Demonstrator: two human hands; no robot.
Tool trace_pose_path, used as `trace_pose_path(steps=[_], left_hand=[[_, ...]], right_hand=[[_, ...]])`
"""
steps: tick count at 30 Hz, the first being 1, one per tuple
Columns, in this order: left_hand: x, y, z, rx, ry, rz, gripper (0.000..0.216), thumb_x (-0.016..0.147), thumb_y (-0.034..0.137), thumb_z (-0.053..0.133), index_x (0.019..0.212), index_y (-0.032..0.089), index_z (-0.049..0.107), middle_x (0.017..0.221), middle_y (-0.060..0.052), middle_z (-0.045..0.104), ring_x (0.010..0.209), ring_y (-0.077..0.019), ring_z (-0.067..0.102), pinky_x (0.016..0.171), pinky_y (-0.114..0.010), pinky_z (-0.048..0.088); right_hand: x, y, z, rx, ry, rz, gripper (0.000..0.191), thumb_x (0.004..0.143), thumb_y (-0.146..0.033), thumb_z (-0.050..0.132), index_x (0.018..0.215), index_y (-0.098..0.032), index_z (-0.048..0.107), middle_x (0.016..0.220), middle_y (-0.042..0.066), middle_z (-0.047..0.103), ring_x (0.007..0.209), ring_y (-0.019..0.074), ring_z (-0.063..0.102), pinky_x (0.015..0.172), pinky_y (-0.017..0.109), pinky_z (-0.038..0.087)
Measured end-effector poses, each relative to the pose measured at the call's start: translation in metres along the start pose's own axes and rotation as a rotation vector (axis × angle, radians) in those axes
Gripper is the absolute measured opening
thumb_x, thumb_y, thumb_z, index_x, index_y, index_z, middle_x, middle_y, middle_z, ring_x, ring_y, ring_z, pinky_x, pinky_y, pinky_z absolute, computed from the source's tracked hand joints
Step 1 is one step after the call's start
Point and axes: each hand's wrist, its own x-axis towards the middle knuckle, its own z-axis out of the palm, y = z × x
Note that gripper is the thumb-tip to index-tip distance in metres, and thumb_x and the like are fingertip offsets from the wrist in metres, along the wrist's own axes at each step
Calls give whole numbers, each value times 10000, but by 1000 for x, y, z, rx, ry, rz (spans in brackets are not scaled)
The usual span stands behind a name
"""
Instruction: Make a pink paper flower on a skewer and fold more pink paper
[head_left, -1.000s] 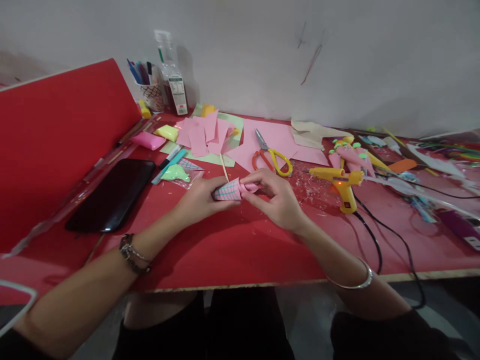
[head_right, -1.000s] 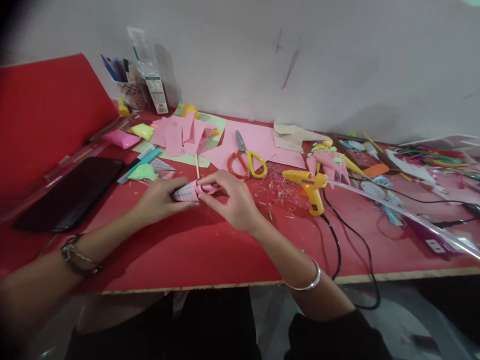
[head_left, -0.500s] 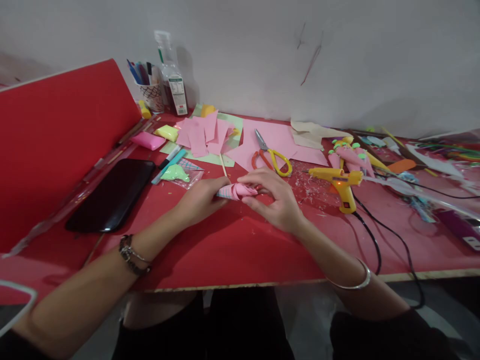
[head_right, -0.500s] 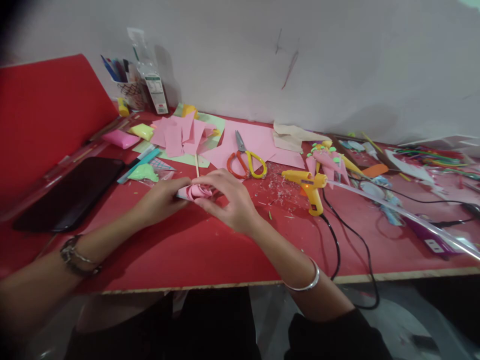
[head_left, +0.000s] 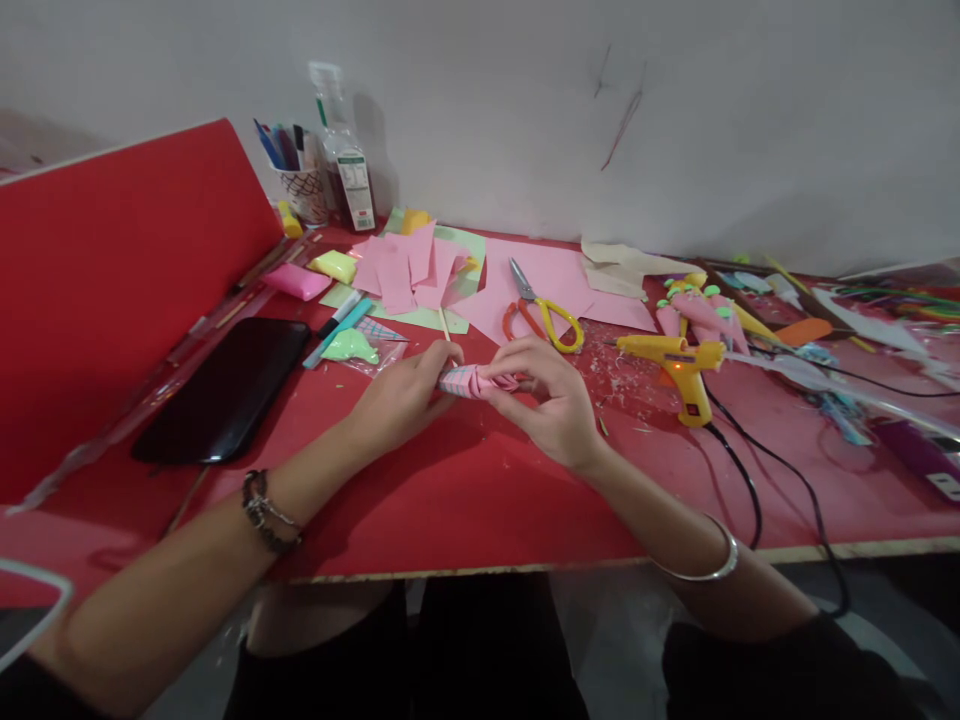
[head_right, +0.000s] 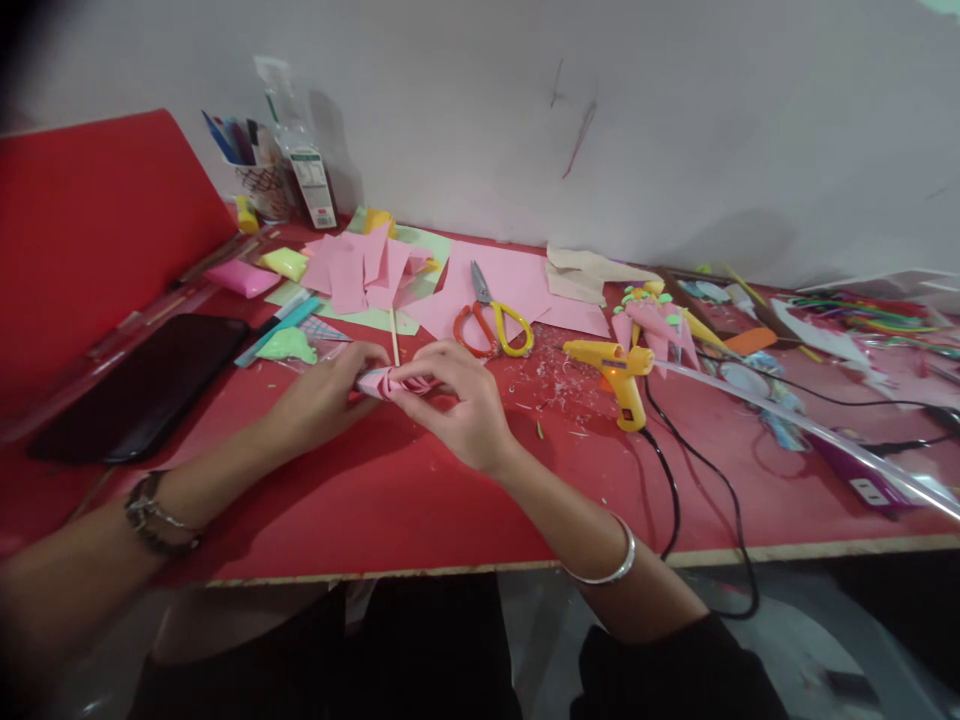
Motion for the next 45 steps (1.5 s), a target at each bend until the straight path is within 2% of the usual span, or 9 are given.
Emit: trace_pose_path(steps=[6, 10, 19, 23, 28, 34, 39, 45], left_hand=[[1, 5, -1, 90, 98, 97, 185, 792, 216, 420, 963, 158, 381, 812, -66, 609, 684, -165, 583, 531, -229, 392], [0, 5, -1, 99, 130, 141, 205, 784, 184, 422, 980, 147, 374, 800, -68, 607, 679, -164, 586, 531, -228, 405], [0, 4, -1, 125, 111, 177, 246, 760, 164, 436, 999, 148, 375, 853, -89, 597, 770, -187, 573, 626, -268, 436], [0, 5, -1, 30, 134, 124, 330, 721, 155, 441, 1041, 137, 360, 824, -67, 567, 730, -173, 555, 603, -259, 436], [1, 8, -5, -146, 116, 59, 337, 714, 203, 456, 1034, 142, 370, 799, -38, 513, 674, -145, 505, 576, -254, 420], [4, 5, -8, -282, -21, 95, 250, 753, 221, 497, 982, 155, 423, 883, -52, 519, 751, -141, 493, 643, -257, 424], [5, -2, -7, -367, -66, 78, 158, 762, 206, 525, 903, 158, 470, 814, -23, 555, 710, -118, 520, 622, -229, 431], [2, -6, 0, -487, -38, 8, 340, 701, 172, 564, 1001, 172, 402, 875, -29, 598, 761, -120, 585, 589, -204, 451]], right_hand=[[1, 1, 2, 19, 22, 0, 114, 716, -129, 581, 793, -210, 556, 767, -7, 527, 734, 114, 494, 656, 272, 434], [1, 1, 2, 32, 2, 2, 121, 715, -109, 577, 791, -199, 547, 749, -10, 507, 716, 109, 476, 652, 264, 419], [0, 2, 2, 85, 2, 43, 102, 716, -119, 554, 787, -185, 522, 748, -9, 464, 690, 101, 462, 644, 263, 405], [0, 1, 1, 136, -6, 73, 103, 732, -154, 537, 828, -190, 521, 799, 3, 477, 708, 100, 479, 652, 263, 420], [-1, 1, -1, 221, -8, 81, 112, 768, -219, 509, 879, -203, 516, 858, 13, 484, 757, 98, 500, 669, 245, 448], [-1, 2, -2, 209, -34, 102, 147, 757, -201, 530, 901, -216, 503, 863, 12, 493, 787, 105, 520, 692, 253, 467], [-1, 2, -2, 122, -106, 35, 154, 734, -132, 535, 870, -204, 534, 857, 18, 486, 785, 107, 503, 676, 255, 474], [-1, 0, -1, 46, -145, -74, 112, 753, -112, 518, 827, -188, 555, 840, 25, 507, 795, 112, 506, 660, 252, 468]])
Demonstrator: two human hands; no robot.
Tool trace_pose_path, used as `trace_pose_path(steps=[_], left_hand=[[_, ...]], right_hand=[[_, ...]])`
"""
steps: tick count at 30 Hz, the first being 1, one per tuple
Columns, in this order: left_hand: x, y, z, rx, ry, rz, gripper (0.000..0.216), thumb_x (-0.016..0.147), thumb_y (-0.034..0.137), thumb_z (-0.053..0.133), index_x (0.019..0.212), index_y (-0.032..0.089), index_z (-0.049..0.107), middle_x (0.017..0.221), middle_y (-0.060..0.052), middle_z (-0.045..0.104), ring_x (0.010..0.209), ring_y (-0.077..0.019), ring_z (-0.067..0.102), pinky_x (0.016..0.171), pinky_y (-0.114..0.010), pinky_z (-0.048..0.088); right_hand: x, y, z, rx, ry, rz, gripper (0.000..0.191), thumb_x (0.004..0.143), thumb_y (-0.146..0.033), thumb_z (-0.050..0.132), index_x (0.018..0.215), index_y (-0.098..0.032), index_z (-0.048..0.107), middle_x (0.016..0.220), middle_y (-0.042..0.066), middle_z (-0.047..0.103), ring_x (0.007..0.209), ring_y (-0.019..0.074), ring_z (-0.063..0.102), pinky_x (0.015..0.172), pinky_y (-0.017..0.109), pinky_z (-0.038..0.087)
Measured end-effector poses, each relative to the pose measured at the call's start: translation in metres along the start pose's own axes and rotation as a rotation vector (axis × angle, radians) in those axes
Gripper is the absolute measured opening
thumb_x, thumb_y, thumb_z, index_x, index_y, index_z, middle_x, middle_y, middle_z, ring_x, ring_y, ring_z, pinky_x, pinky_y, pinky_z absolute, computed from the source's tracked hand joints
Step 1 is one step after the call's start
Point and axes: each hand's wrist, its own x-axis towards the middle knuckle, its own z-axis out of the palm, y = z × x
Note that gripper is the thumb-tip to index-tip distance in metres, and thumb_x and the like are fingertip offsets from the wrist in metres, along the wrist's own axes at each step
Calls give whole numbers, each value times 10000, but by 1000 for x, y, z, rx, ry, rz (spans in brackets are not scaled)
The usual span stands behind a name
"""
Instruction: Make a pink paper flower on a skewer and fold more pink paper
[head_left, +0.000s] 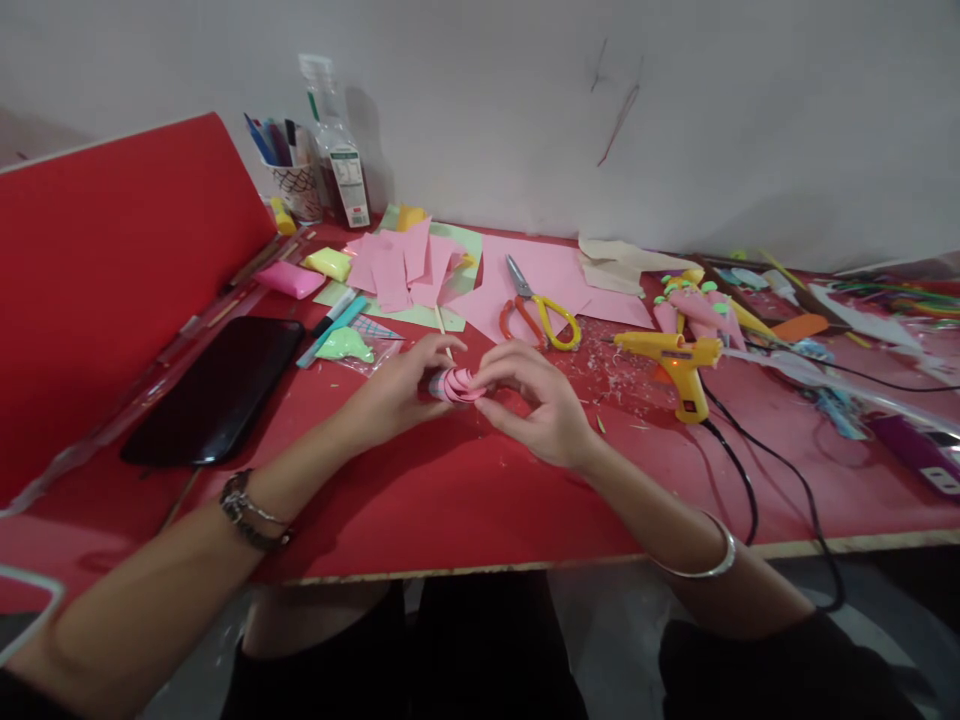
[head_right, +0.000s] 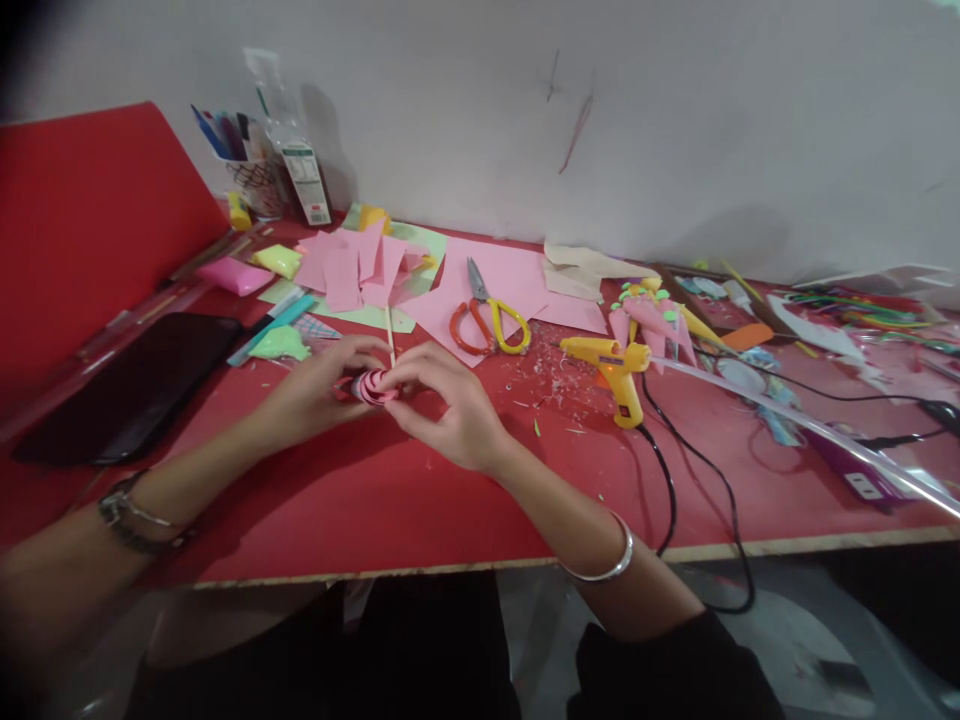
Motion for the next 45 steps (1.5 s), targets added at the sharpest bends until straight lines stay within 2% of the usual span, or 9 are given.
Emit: trace_pose_path(steps=[6, 12, 19, 23, 27, 30, 36, 41, 45], left_hand=[[0, 6, -1, -16, 27, -33, 379, 674, 145, 579, 1002, 195, 394, 770, 13, 634, 639, -95, 589, 519, -178, 439], [1, 14, -4, -77, 87, 2, 331, 692, 161, 575, 979, 179, 412, 923, -47, 606, 801, -125, 608, 630, -207, 477], [-2, 19, 1, -165, 151, -56, 272, 677, 277, 638, 782, 189, 403, 781, -28, 614, 731, -157, 604, 624, -280, 478], [-3, 24, 5, -259, 153, -23, 288, 684, 305, 647, 770, 198, 393, 752, -18, 622, 743, -161, 621, 625, -270, 483], [-4, 28, 6, -202, 154, 19, 325, 655, 317, 675, 763, 201, 392, 722, -17, 633, 698, -159, 627, 567, -249, 484], [-4, 30, 8, -267, 75, 58, 295, 688, 290, 649, 781, 203, 383, 744, -30, 653, 801, -172, 629, 652, -278, 505], [-3, 30, 7, -218, 4, 97, 360, 677, 296, 653, 894, 198, 383, 909, -69, 626, 867, -177, 611, 729, -314, 497], [-2, 28, -1, 48, 98, 221, 559, 589, 390, 710, 1018, 171, 425, 998, -105, 552, 912, -202, 549, 762, -334, 462], [-3, 27, -6, 170, 211, 394, 479, 667, 503, 609, 985, 180, 455, 860, -62, 575, 798, -178, 545, 695, -317, 457]], right_hand=[[-1, -3, -1, -84, -15, -32, 122, 746, -127, 522, 842, -199, 543, 835, 16, 525, 799, 118, 508, 709, 272, 462], [-4, 2, 2, -11, 57, 120, 383, 703, -194, 576, 1055, -233, 428, 971, 37, 472, 913, 156, 485, 799, 327, 457], [-3, 10, 10, -12, -176, 255, 474, 661, -206, 623, 1078, -184, 400, 1087, 86, 472, 1034, 199, 460, 889, 394, 404], [-3, 12, 15, 127, -127, 314, 526, 666, -233, 632, 1117, -182, 366, 1124, 90, 484, 1047, 191, 480, 895, 383, 403], [-5, 16, 19, 212, -160, 262, 344, 677, -210, 602, 990, -171, 465, 1057, 79, 545, 984, 178, 525, 835, 344, 443], [-7, 19, 20, 196, -213, 242, 186, 698, -204, 564, 872, -156, 517, 1005, 92, 588, 929, 186, 555, 751, 324, 475], [-6, 18, 16, 6, -212, 193, 126, 692, -103, 534, 800, -158, 570, 859, 46, 642, 817, 165, 585, 717, 303, 471], [-2, 17, 6, -207, -169, 163, 175, 674, -51, 558, 784, -172, 623, 881, 43, 642, 841, 167, 558, 775, 332, 427], [-1, 21, 2, -223, -128, 99, 226, 674, -16, 531, 814, -168, 624, 883, 43, 635, 808, 145, 557, 743, 308, 425]])
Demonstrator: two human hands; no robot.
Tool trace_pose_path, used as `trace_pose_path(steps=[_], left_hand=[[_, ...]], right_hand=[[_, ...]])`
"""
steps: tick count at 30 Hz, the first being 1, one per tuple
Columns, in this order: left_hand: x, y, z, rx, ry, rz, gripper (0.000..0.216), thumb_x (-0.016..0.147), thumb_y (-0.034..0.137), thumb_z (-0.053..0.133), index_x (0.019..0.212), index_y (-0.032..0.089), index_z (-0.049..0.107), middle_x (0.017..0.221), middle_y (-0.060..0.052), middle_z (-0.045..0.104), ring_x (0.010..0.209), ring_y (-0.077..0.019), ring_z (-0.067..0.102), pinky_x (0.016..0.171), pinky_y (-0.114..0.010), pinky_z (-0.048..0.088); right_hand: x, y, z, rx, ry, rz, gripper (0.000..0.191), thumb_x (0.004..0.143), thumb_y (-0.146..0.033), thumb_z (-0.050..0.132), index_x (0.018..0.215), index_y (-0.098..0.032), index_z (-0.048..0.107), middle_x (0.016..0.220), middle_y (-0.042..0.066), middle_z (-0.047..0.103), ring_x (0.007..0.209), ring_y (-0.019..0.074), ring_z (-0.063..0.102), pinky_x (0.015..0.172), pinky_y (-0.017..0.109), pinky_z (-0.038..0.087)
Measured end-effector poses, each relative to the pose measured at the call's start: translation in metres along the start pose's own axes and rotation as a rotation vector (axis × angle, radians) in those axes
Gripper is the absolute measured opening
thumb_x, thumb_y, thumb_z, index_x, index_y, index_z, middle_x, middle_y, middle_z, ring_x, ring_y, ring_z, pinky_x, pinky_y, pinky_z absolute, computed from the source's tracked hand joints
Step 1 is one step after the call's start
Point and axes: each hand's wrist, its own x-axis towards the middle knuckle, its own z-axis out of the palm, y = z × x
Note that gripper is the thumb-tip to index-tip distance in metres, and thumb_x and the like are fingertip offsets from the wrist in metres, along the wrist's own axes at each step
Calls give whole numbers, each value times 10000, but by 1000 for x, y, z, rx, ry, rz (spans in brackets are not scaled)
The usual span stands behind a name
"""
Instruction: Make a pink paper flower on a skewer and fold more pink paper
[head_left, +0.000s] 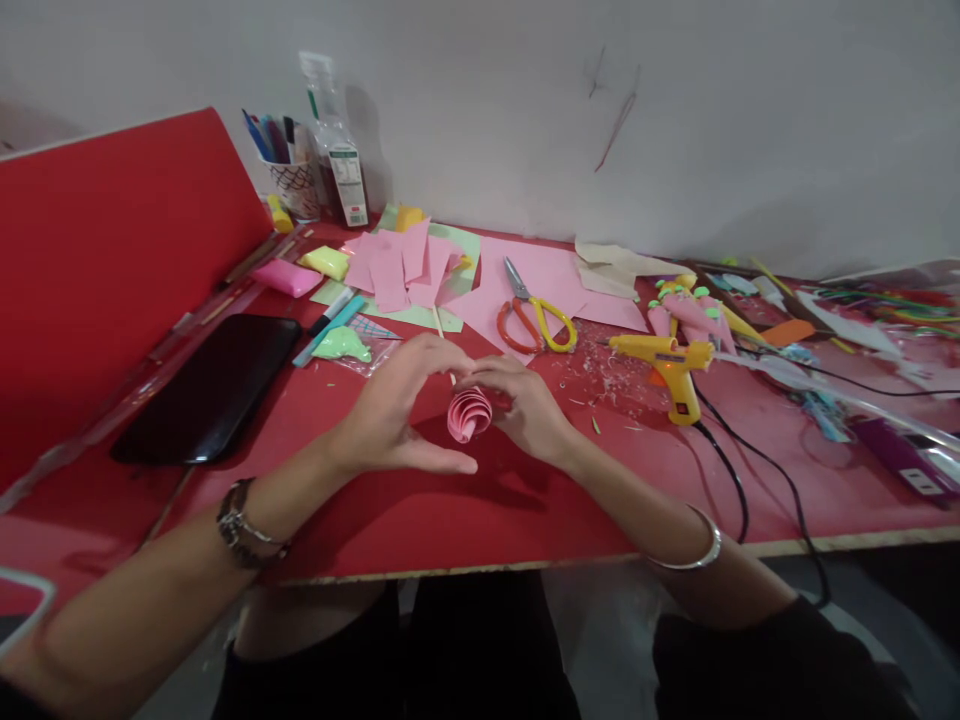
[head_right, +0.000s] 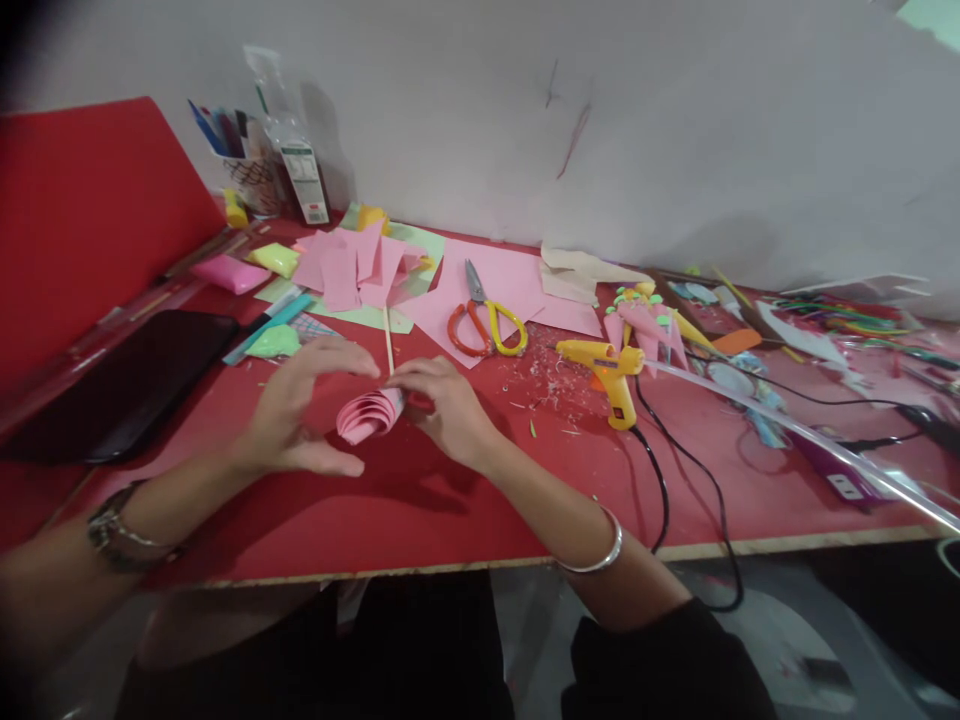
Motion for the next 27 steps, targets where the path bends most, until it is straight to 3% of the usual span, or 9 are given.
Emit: trace_pose_path(steps=[5, 10, 17, 22, 27], left_hand=[[-2, -1, -1, 145, 61, 112, 269, 812, 453, 448, 878, 203, 524, 733, -30, 602, 687, -137, 562, 610, -264, 456], [-3, -2, -1, 212, 65, 114, 176, 827, 362, 474, 801, 199, 537, 677, -5, 605, 617, -110, 560, 567, -236, 455], [-2, 0, 2, 168, 63, -13, 188, 812, 354, 490, 715, 193, 508, 604, 18, 575, 504, -90, 499, 529, -236, 437], [0, 2, 3, 158, 81, -37, 134, 785, 238, 506, 665, 193, 464, 573, 28, 536, 484, -81, 464, 516, -226, 424], [-1, 3, 3, 183, 56, -86, 160, 779, 256, 489, 635, 195, 455, 558, 28, 529, 474, -80, 457, 505, -224, 420]], right_hand=[[0, 3, -2, -16, -10, 73, 198, 683, -23, 534, 795, -164, 618, 779, 25, 626, 721, 127, 549, 655, 257, 422], [0, 3, -4, -71, 16, 121, 124, 706, -58, 547, 781, -134, 610, 733, 35, 610, 660, 119, 533, 610, 237, 409], [-1, 6, -4, -143, 78, 102, 159, 695, -44, 529, 768, -156, 615, 724, 21, 604, 662, 125, 536, 625, 247, 411], [0, 4, -4, -189, 103, 100, 181, 687, -24, 509, 759, -149, 619, 721, 30, 602, 683, 135, 539, 641, 253, 408], [0, 3, -4, -214, 109, 121, 186, 682, -32, 514, 756, -167, 617, 713, 16, 587, 658, 124, 521, 605, 232, 394]])
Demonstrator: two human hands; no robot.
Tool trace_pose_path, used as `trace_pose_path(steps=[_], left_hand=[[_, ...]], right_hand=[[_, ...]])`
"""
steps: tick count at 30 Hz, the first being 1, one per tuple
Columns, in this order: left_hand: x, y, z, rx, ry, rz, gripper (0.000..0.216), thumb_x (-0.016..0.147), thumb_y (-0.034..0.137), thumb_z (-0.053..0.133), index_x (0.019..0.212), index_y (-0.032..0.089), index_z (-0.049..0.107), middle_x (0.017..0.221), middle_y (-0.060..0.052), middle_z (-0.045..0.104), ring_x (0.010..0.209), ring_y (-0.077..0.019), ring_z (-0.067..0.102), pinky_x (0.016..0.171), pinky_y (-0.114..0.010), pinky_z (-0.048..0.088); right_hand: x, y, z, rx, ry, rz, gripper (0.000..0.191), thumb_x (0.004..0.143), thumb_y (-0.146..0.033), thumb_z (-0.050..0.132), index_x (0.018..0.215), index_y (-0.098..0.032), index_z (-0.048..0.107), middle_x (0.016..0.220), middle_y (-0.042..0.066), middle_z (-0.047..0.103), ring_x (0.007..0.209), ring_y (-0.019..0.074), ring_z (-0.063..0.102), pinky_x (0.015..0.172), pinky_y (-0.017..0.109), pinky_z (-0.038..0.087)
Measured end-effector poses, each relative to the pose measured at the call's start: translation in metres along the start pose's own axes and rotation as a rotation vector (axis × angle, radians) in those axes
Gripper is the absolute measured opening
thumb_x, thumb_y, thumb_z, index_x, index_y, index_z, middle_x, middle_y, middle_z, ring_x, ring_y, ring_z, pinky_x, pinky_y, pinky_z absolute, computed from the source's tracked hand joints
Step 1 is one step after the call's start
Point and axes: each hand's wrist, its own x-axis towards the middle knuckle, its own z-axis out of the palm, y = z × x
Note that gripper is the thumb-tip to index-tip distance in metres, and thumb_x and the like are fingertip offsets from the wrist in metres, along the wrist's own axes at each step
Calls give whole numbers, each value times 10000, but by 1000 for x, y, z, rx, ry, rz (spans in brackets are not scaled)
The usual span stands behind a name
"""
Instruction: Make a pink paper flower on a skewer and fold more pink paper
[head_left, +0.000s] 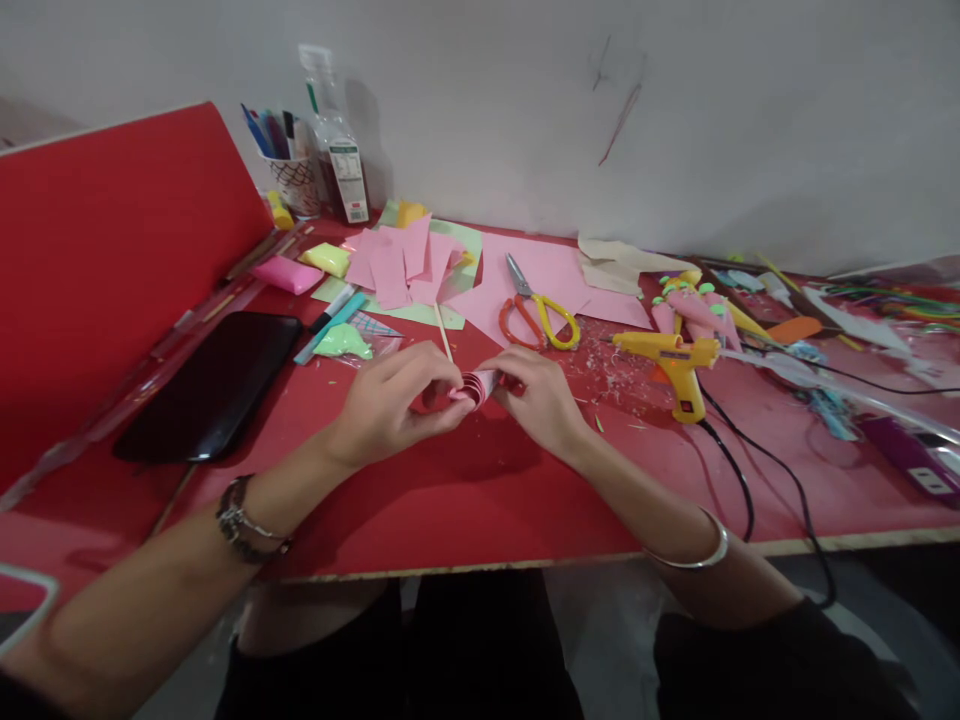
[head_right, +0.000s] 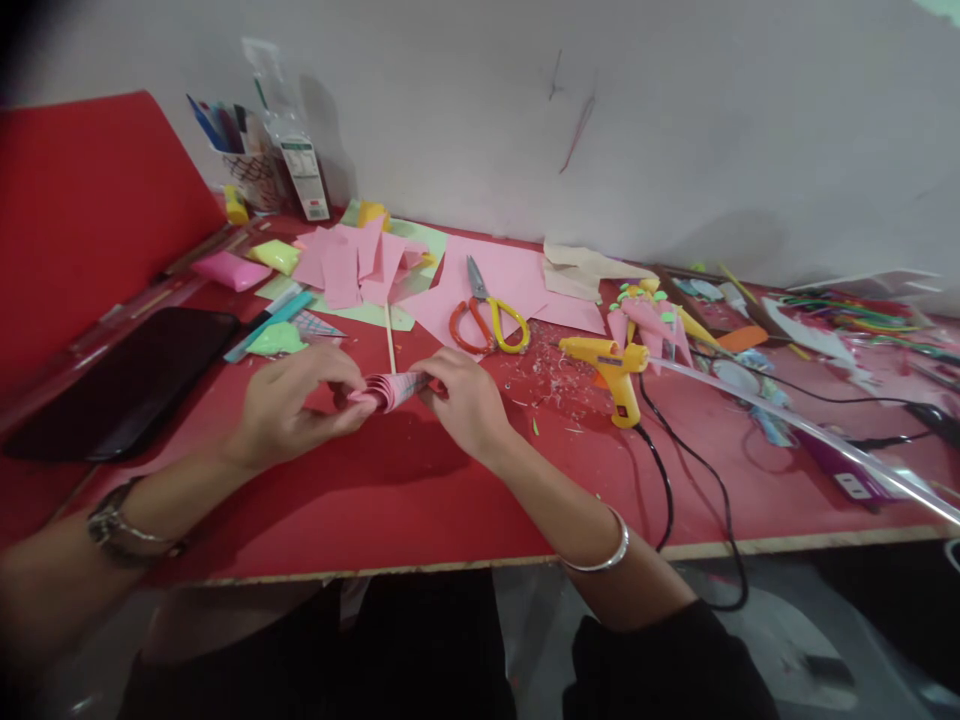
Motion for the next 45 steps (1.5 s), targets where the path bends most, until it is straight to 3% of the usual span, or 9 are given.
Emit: trace_pose_path(steps=[20, 28, 33, 39, 45], left_hand=[[1, -4, 0, 14, -9, 17, 108, 772, 169, 503, 683, 194, 447, 590, 30, 484, 514, -87, 445, 495, -228, 409], [4, -11, -2, 29, 90, 31, 89, 770, 180, 524, 848, 203, 486, 715, -13, 543, 646, -121, 503, 551, -242, 442], [3, -13, -3, 31, 86, 59, 73, 793, 205, 519, 861, 181, 521, 736, -16, 555, 662, -125, 525, 608, -262, 457], [3, -11, -3, 10, 125, 39, 218, 787, 313, 545, 972, 209, 493, 701, -5, 542, 644, -137, 521, 596, -259, 452], [4, -10, -1, 21, 84, 56, 73, 793, 230, 538, 832, 169, 550, 697, -14, 577, 647, -125, 535, 616, -254, 458]], right_hand=[[0, -3, -2, -40, -56, 7, 116, 703, -82, 551, 788, -118, 619, 719, 47, 594, 635, 132, 505, 578, 236, 384], [1, -3, -4, -46, -11, 3, 43, 744, -132, 547, 754, -125, 588, 665, 14, 533, 587, 104, 453, 546, 210, 345], [1, 0, -4, -54, -24, -20, 137, 748, -118, 538, 613, -133, 514, 576, -26, 423, 529, 85, 385, 509, 201, 292], [1, -1, -3, -61, -106, 25, 179, 737, -115, 557, 580, -141, 473, 569, -38, 383, 526, 79, 360, 512, 200, 273], [1, -4, -2, -47, -165, 15, 225, 736, -155, 569, 563, -155, 426, 574, -45, 355, 518, 75, 346, 506, 201, 273]])
